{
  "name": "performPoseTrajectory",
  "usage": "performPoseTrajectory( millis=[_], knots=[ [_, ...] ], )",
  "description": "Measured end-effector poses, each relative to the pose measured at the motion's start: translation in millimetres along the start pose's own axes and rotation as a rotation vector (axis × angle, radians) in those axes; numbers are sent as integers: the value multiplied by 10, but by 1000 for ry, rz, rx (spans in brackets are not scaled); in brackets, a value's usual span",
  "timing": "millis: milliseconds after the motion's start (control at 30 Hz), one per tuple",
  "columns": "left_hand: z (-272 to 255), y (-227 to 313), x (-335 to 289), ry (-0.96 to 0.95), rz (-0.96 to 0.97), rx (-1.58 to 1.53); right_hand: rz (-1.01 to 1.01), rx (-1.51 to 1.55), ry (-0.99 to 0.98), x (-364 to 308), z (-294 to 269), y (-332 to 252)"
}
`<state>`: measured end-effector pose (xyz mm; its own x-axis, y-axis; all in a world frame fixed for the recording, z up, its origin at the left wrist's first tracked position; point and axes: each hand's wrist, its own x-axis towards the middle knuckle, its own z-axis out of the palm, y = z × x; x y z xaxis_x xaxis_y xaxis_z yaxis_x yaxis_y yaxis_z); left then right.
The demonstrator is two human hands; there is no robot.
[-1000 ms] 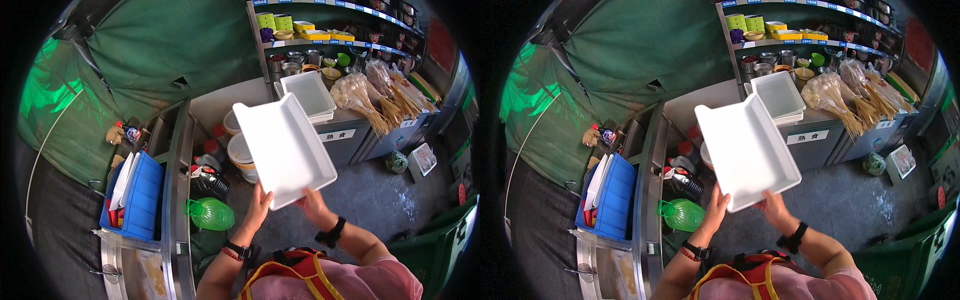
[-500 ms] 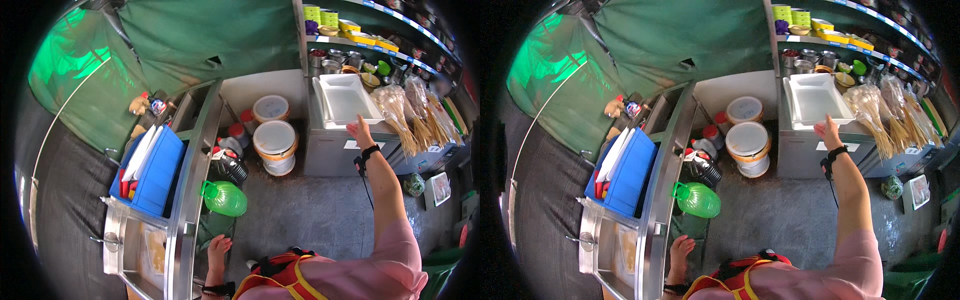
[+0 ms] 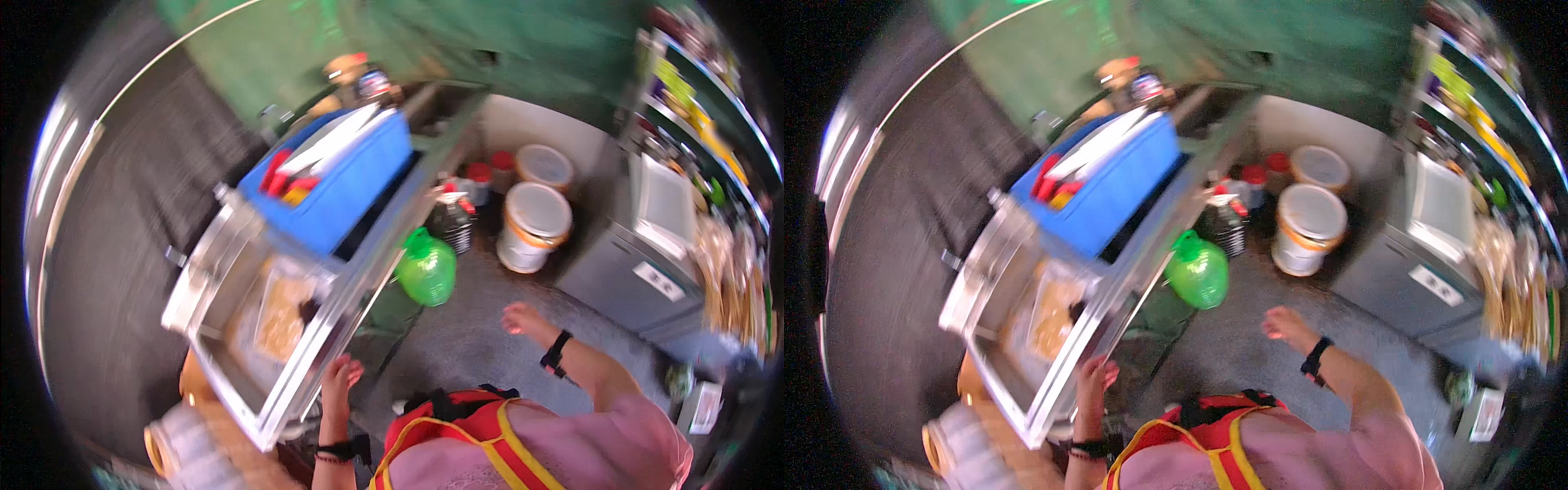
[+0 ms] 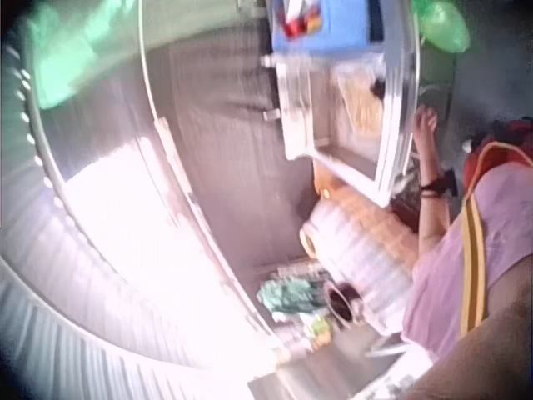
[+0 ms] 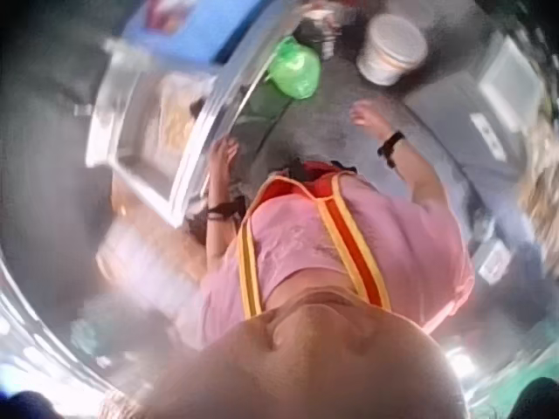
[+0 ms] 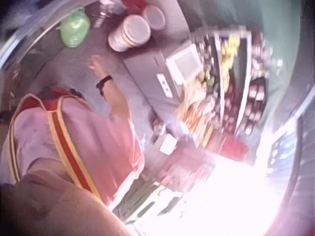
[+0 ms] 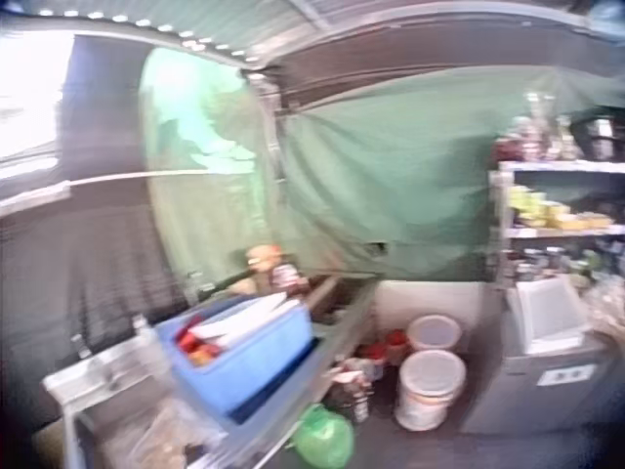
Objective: The person washes a white rectangular tray in a stainless steel sink using a dark sponge and soapy water, scrubbing both the interior and exterior surfaces before rinsing it under the faucet.
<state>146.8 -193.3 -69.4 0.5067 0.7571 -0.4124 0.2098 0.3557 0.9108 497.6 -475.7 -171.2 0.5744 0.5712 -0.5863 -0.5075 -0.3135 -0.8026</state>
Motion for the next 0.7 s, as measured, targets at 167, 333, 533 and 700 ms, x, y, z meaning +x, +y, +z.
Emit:
performPoseTrajectory(
  millis=[167, 333, 533, 700],
  knots=[
    [-734, 328, -95, 67, 87, -180, -32, -373, -654, -136, 2273, -402],
    [-1709, 430, -295, 251, 120, -332, -129, -495, -951, -126, 4108, -859],
    [-2448, 309, -436, 466, 147, -454, -485, -1060, -1002, 777, 5408, -714],
    [-2767, 388, -293, 560, 100, -515, -571, -1845, -1014, 1926, 5858, -482]
  ],
)
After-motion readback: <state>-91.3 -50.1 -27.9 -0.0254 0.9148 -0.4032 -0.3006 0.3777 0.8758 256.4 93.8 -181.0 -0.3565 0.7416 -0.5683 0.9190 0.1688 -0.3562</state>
